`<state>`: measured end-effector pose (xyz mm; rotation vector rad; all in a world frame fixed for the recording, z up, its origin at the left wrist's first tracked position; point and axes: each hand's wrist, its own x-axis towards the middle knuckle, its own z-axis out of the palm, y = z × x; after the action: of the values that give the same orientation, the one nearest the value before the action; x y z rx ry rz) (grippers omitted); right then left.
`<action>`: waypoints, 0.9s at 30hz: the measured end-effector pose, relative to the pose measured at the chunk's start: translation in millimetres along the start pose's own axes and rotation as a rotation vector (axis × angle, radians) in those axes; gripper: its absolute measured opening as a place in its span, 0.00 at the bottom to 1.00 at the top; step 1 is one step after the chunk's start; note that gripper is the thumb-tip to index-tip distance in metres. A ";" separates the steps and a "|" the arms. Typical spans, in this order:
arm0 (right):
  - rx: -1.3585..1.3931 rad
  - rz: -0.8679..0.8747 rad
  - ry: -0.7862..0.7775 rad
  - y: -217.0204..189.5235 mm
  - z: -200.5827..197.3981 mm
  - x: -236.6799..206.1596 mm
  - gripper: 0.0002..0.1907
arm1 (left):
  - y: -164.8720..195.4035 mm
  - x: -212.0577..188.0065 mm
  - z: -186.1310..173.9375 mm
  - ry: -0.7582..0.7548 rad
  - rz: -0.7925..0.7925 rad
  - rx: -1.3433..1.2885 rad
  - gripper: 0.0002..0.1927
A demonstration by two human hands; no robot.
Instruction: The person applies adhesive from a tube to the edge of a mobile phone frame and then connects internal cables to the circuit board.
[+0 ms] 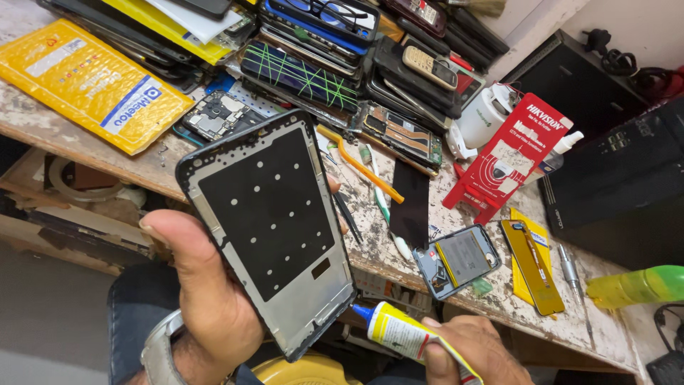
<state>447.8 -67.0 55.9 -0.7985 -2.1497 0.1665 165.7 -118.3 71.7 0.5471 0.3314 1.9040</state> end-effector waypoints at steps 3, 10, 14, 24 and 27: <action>-0.028 0.048 0.023 -6.0 -0.3 1.8 0.07 | -0.1 0.0 1.0 0.012 0.017 0.033 0.56; -0.061 0.064 0.002 -6.1 -3.0 3.9 0.08 | -1.0 -0.1 1.4 0.035 0.004 -0.022 0.56; -0.043 0.032 0.025 -3.3 -0.6 0.9 0.07 | -2.2 -0.4 -0.5 0.039 0.003 -0.031 0.55; -0.021 0.002 -0.012 5.2 0.6 -2.0 0.08 | -1.6 -1.9 -4.5 0.043 -0.007 -0.085 0.55; -0.010 -0.068 -0.039 10.9 0.2 -2.0 0.08 | -1.4 -2.4 -4.6 0.009 -0.022 -0.099 0.55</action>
<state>453.9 -59.5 50.4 -0.7322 -2.2125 0.1377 165.2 -119.9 66.6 0.4671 0.2464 1.8912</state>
